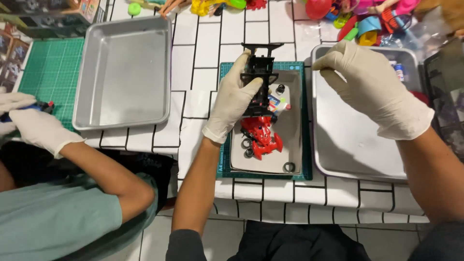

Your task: Assembling a mini 4WD toy car by installing gears, motor, and other chassis components.

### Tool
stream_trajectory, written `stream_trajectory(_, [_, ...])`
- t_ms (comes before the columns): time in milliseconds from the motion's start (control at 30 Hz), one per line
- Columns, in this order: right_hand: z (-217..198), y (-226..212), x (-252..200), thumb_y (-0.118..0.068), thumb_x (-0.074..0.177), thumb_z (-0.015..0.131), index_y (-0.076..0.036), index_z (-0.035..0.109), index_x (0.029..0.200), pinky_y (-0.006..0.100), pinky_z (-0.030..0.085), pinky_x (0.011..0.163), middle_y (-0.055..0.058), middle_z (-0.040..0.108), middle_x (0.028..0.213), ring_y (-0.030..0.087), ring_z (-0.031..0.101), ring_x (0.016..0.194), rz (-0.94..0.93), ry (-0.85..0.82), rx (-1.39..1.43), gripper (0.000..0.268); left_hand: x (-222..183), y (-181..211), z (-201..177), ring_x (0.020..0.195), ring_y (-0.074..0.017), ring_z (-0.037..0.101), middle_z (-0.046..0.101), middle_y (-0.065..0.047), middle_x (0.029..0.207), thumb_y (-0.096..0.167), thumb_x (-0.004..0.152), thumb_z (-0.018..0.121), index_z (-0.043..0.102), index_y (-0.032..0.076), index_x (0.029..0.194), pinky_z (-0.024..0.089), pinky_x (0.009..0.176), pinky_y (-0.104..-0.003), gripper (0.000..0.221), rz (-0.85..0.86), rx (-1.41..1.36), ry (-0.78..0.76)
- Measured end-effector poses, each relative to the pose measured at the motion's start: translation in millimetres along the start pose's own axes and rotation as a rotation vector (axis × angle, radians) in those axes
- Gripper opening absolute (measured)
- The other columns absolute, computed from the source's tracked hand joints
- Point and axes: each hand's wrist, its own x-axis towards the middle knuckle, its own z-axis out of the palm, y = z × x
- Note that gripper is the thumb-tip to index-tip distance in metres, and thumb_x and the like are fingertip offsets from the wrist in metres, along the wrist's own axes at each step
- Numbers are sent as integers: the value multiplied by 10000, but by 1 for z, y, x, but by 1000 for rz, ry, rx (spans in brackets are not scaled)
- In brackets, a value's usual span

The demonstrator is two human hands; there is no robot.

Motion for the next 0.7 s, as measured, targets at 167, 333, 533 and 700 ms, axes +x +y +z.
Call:
stream_trajectory(167, [-15, -5, -3, 25, 1023, 647, -25, 645, 1239, 436, 500, 714, 141, 608, 1046, 331, 642, 895, 38, 97, 102, 222, 0, 32, 30, 747, -102, 620, 694, 2, 994, 122, 899, 607, 387, 131, 1545, 516, 769, -238, 682, 55, 204, -84])
stream_trajectory(333, [-5, -4, -10, 103, 959, 654, -10, 617, 1302, 374, 520, 803, 146, 674, 1103, 272, 641, 910, 37, 167, 201, 363, 8, 32, 49, 906, -163, 667, 679, -105, 1228, 119, 844, 560, 430, 78, 1418, 515, 881, -280, 589, -41, 140, -159])
stream_trajectory(533, [0, 3, -20, -43, 914, 774, -142, 646, 1101, 380, 556, 766, 15, 641, 949, 251, 689, 924, 108, 60, 115, 248, 7, 10, 43, 1058, -198, 686, 702, -105, 1179, 9, 866, 573, 491, 104, 1398, 558, 928, -383, 546, -55, 64, -202])
stream_trajectory(700, [-4, 4, -12, -125, 1005, 765, -119, 679, 1146, 420, 493, 618, 37, 672, 962, 279, 652, 908, 34, 5, -18, 165, 5, 10, 38, 1299, -179, 626, 662, -81, 1378, 114, 888, 517, 487, 114, 1419, 444, 1106, -292, 533, -6, 193, -143])
